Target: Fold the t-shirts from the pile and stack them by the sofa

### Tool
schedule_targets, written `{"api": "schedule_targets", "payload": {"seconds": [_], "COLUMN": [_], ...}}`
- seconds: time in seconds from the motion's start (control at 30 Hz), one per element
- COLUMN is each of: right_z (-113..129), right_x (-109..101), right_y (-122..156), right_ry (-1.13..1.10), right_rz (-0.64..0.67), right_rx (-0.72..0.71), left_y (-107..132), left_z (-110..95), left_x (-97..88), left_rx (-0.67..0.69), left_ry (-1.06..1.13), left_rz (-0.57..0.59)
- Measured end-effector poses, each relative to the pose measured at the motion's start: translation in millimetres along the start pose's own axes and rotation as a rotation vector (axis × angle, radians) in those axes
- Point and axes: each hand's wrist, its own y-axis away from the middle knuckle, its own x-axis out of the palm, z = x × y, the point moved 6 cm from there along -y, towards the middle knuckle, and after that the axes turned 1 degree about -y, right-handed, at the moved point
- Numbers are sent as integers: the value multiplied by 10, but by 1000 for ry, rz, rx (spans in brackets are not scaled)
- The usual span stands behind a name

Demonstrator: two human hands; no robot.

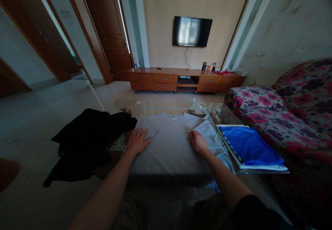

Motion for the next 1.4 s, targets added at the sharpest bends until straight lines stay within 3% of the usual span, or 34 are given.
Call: {"api": "schedule_targets", "payload": {"seconds": [0.17, 0.37, 0.83, 1.07, 1.17, 1.27, 1.33, 1.4], "right_z": [104, 115, -56, 181, 402, 757, 1032, 1241], "right_x": [38, 33, -65, -123, -123, -75, 12, 193], "right_y": [69, 43, -89, -35, 110, 442, 832, 1321], "right_ry": [115, 111, -350, -630, -846, -966, -791, -447], "right_rz": [73, 37, -106, -28, 134, 507, 817, 1060], "right_rx": [-121, -65, 6, 25, 51, -9, -150, -333], "left_y": [-10, -4, -1, -4, -1, 2, 6, 10], "left_z": [-5, 4, 1, 7, 12, 17, 20, 22], "left_x": [18, 5, 2, 0, -1, 2, -3, -11], "left_rx": [-3, 2, 4, 6, -3, -5, 0, 5], "left_ry": [-8, -6, 8, 4, 5, 13, 21, 25], "left_rz": [3, -3, -6, -7, -2, 1, -2, -5]}}
